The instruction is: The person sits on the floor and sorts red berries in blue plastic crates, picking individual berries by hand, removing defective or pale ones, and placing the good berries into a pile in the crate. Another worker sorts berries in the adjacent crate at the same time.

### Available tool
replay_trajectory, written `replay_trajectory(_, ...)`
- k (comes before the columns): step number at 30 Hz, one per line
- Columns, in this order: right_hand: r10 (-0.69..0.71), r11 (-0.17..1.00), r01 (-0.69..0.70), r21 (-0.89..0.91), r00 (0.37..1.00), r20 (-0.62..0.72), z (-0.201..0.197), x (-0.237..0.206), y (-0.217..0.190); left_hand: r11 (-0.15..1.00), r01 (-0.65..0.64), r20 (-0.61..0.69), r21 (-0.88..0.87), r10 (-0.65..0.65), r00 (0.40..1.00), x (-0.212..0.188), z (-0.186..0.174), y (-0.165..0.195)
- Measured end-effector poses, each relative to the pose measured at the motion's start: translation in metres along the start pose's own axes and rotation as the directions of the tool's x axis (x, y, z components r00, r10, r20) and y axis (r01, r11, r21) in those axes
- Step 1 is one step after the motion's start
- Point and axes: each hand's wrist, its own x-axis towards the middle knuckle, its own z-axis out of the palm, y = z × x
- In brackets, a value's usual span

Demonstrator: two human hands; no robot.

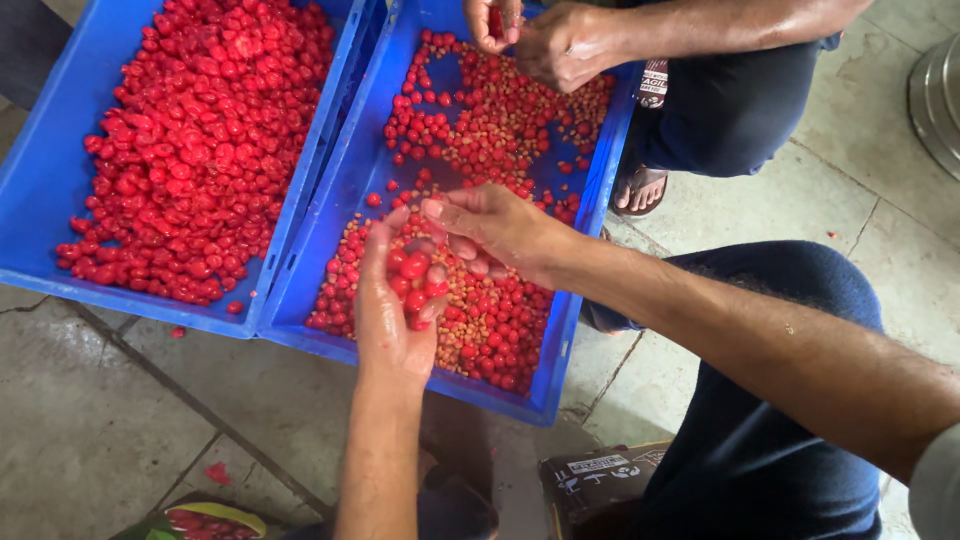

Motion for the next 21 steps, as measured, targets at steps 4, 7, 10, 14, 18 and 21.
replay_trajectory(4,-0.057,0.995,0.059,-0.083,0.998,0.024,0.003,0.002,0.006,0.988,-0.062,0.018,0.144,0.06,0.998,-0.003,0.001,-0.008)
replay_trajectory(7,-0.122,0.991,0.124,-0.049,0.991,0.049,0.001,0.002,0.013,0.988,-0.033,-0.019,0.152,0.037,0.999,-0.005,0.001,-0.011)
replay_trajectory(10,-0.128,0.992,0.128,-0.011,0.991,0.031,0.0,0.003,0.017,0.985,-0.042,0.011,0.17,0.041,0.999,-0.006,0.002,-0.009)
replay_trajectory(14,-0.144,0.989,0.145,0.021,0.989,-0.043,0.004,0.001,0.022,0.983,-0.037,0.019,0.18,0.034,0.999,-0.007,0.005,-0.008)
replay_trajectory(18,-0.212,0.971,0.218,0.099,0.975,-0.069,0.009,-0.003,0.019,0.989,-0.044,0.044,0.14,0.038,0.998,-0.005,0.006,-0.009)
replay_trajectory(21,-0.143,0.979,0.149,0.138,0.988,-0.053,0.011,-0.005,0.013,0.989,-0.04,0.044,0.145,0.034,0.998,-0.002,0.002,-0.009)
